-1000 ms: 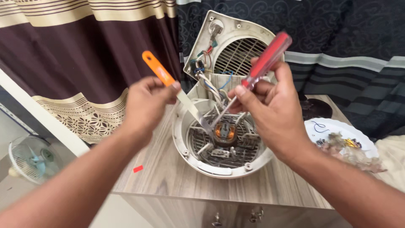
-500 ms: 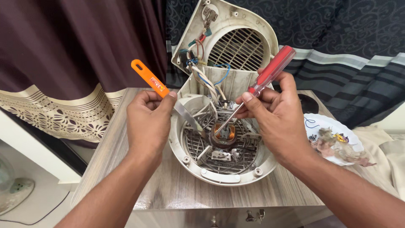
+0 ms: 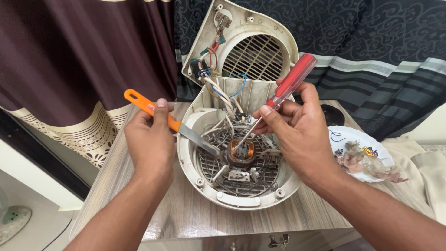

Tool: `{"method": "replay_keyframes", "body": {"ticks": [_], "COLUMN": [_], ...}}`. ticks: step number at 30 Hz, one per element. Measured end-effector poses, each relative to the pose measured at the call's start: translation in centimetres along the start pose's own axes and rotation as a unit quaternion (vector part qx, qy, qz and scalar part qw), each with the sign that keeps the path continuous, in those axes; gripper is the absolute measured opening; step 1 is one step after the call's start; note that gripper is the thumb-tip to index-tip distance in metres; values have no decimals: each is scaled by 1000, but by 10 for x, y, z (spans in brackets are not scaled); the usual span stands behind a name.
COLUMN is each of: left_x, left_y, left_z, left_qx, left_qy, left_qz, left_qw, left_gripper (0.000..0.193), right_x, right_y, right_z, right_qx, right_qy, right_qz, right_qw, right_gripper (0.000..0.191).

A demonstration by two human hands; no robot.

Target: The person services a disassembled electric fan on a small table, using a red screwdriver to unscrew and adjust the motor and heating-element assembly inside the fan housing. They drop and retrieve the screwdriver from the floor, use a knife to help pry and position components, and lift the motor assembly out of the housing to work on it.

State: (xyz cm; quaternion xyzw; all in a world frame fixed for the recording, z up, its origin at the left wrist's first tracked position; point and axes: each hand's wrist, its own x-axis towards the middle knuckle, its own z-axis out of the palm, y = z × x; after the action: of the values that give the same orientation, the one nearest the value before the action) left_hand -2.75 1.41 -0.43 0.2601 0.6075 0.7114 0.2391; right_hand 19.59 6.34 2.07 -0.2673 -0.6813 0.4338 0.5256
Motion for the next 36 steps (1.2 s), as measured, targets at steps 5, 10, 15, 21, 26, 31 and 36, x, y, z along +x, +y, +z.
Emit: {"method": "replay_keyframes", "body": {"ticks": [5, 10, 15, 21, 26, 31, 36], "left_x": [-2, -3, -5, -2, 3, 4, -3], "left_y": [-1, -4, -8, -9, -10, -12, -11], "left_z": [-1, -3, -1, -1, -1, -3, 0], "left_qx": [-25, -14, -35, 3, -19, 7, 88], "left_qy": [6, -12, -17, 10, 12, 13, 17], "left_qz": [14, 20, 45, 22, -10, -16, 64], "left_qw": [1000, 1000, 998, 1000, 1000, 1000, 994], "left_gripper": [30, 29, 29, 31, 30, 31, 33], "right_x": [0, 0, 0, 1, 3, 3, -1], "right_y": [-1, -3, -3, -3, -4, -5, -5], "right_z": [0, 0, 1, 1, 3, 5, 5], "right_qx": [5, -4, 1, 2, 14, -2, -37], "right_qy": [-10, -13, -12, -13, -14, -35, -51], "right_qz": [0, -5, -4, -8, -4, -10, -16], "right_qw": [1000, 1000, 1000, 1000, 1000, 999, 998], "right_gripper": [41, 43, 44, 44, 44, 45, 47]}}
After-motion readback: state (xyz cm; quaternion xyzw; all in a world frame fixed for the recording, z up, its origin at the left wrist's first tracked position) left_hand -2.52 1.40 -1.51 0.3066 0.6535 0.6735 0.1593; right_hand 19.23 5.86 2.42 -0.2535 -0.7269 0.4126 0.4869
